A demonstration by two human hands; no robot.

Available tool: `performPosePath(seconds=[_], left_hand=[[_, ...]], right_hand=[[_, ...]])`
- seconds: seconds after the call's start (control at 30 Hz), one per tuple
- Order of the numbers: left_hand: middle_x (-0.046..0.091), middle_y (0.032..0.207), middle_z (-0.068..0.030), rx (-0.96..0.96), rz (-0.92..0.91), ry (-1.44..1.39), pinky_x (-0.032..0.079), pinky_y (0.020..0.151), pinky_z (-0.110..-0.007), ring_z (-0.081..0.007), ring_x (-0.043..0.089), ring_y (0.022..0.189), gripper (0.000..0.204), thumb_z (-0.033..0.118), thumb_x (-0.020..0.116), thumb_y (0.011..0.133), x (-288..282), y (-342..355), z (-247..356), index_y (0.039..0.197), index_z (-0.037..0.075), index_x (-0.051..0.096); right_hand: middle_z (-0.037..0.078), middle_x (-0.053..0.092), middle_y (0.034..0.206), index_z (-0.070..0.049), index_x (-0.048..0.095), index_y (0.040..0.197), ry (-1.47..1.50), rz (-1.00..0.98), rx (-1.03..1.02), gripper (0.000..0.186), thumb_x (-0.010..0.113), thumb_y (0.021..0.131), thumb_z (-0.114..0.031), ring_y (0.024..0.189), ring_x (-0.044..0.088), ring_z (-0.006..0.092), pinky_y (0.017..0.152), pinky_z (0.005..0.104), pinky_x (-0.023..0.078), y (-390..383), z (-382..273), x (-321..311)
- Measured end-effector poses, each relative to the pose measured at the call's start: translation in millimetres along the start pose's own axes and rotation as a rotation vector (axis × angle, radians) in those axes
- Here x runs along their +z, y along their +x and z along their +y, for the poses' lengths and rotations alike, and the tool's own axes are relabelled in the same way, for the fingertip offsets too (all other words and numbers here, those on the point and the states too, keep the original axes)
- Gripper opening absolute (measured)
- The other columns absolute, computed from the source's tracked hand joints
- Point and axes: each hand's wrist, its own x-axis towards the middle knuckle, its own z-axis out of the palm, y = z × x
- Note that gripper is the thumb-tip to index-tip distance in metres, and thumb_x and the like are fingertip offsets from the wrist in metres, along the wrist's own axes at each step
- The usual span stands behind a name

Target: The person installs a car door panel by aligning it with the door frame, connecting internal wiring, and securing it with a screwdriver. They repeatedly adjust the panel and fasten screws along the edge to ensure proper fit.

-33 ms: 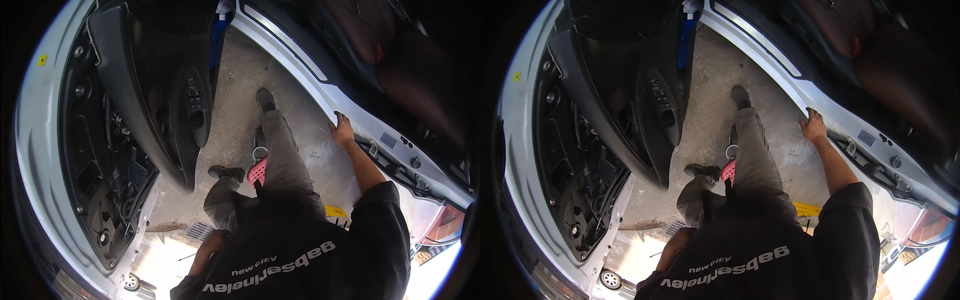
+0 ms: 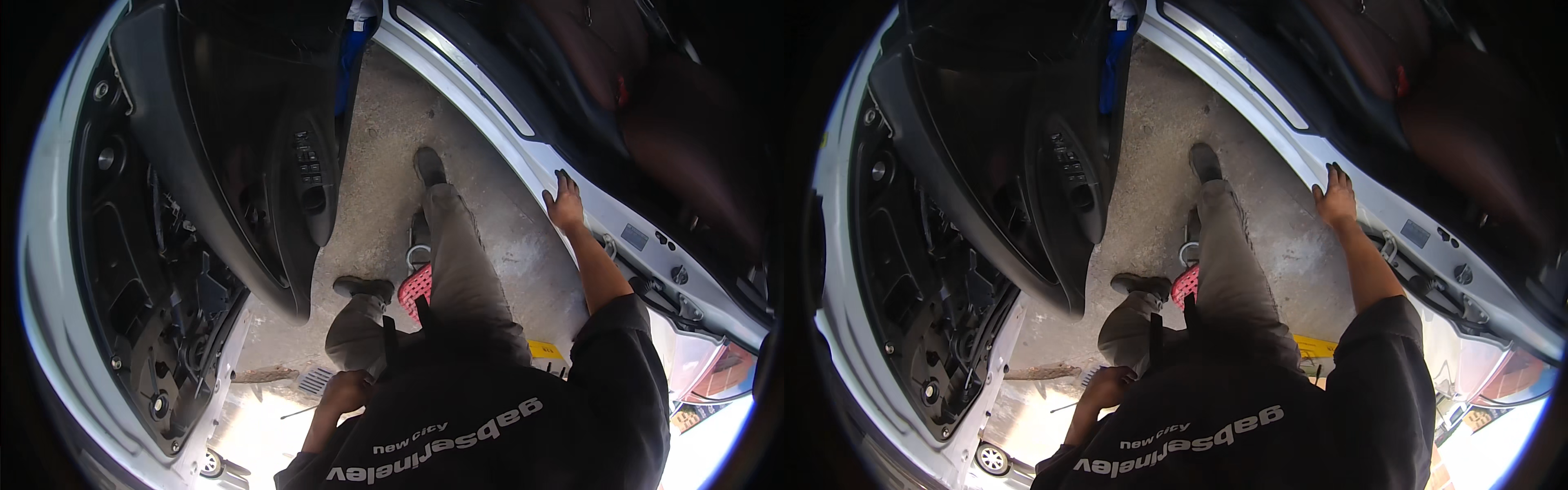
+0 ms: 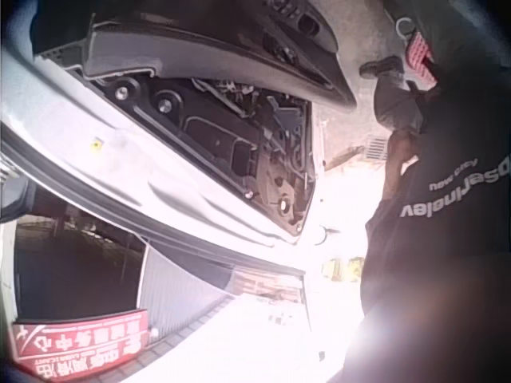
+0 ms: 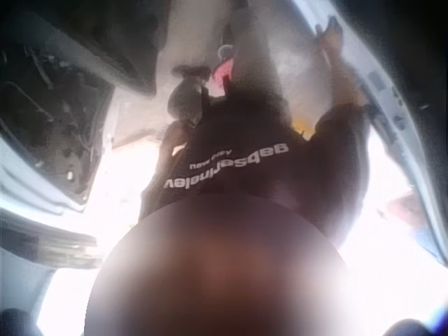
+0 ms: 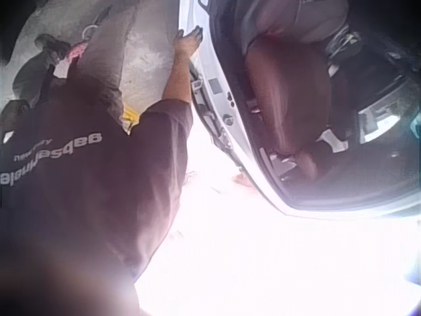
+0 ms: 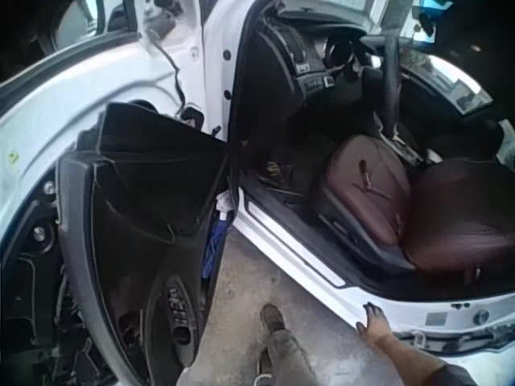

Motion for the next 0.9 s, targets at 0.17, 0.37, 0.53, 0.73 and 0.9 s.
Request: performPosePath(seconds=[0.17, 0.37, 0.53, 0.73, 0.9], left_hand=[[0.069, 0.083, -0.0091, 0.082, 0.273, -0.298, 0.055, 0.073, -0.033, -0.0226, 0.065, 0.074, 0.044, 0.020, 0.085, 0.079, -64, 128, 58, 0.118, 0.008, 0.070], [0.061, 0.095, -0.0133, 0.287, 0.602, -0.155, 0.049, 0.090, -0.046, -0.0347, 0.060, 0.101, 0.049, 0.003, 0.064, 0.080, -49, 309, 28, 0.128, 0.004, 0.054], [0.064, 0.126, -0.0222, 0.048, 0.619, -0.016, 0.047, 0.105, -0.051, -0.0413, 0.058, 0.125, 0.049, 0.008, 0.062, 0.087, -27, 426, -18, 0.135, 0.003, 0.053], [0.055, 0.144, -0.0215, -0.180, 0.623, -0.244, 0.047, 0.107, -0.052, -0.0427, 0.056, 0.130, 0.054, 0.006, 0.061, 0.093, 25, 439, -39, 0.145, 0.003, 0.047], [0.055, 0.148, -0.0193, -0.201, 0.526, -0.170, 0.048, 0.106, -0.053, -0.0407, 0.054, 0.134, 0.064, 0.006, 0.065, 0.092, 23, 415, -53, 0.153, 0.006, 0.044]], right_hand=[[0.008, 0.012, 0.173, -0.010, 0.010, 0.165, -0.300, -0.049, -0.049, 0.091, 0.056, 0.101, -0.055, 0.159, 0.013, 0.0292, 0.129, 0.0436, 0.018, 142, 73, 62], [0.020, 0.045, 0.157, 0.000, 0.031, 0.158, -0.471, 0.370, -0.113, 0.080, 0.045, 0.104, -0.057, 0.141, 0.047, 0.0386, 0.119, 0.0500, 0.035, 184, 108, 129], [0.019, 0.050, 0.154, -0.002, 0.038, 0.155, -0.450, 0.461, -0.082, 0.070, 0.038, 0.107, -0.052, 0.136, 0.051, 0.0374, 0.117, 0.0446, 0.039, 191, 110, 141], [0.021, 0.054, 0.149, 0.000, 0.042, 0.152, -0.427, 0.521, -0.125, 0.069, 0.043, 0.104, -0.050, 0.130, 0.056, 0.0410, 0.111, 0.0473, 0.044, 193, 120, 146], [0.025, 0.046, 0.154, 0.003, 0.035, 0.156, -0.281, 0.307, 0.021, 0.077, 0.060, 0.098, -0.041, 0.141, 0.045, 0.0432, 0.116, 0.0491, 0.039, 200, 97, 122]])
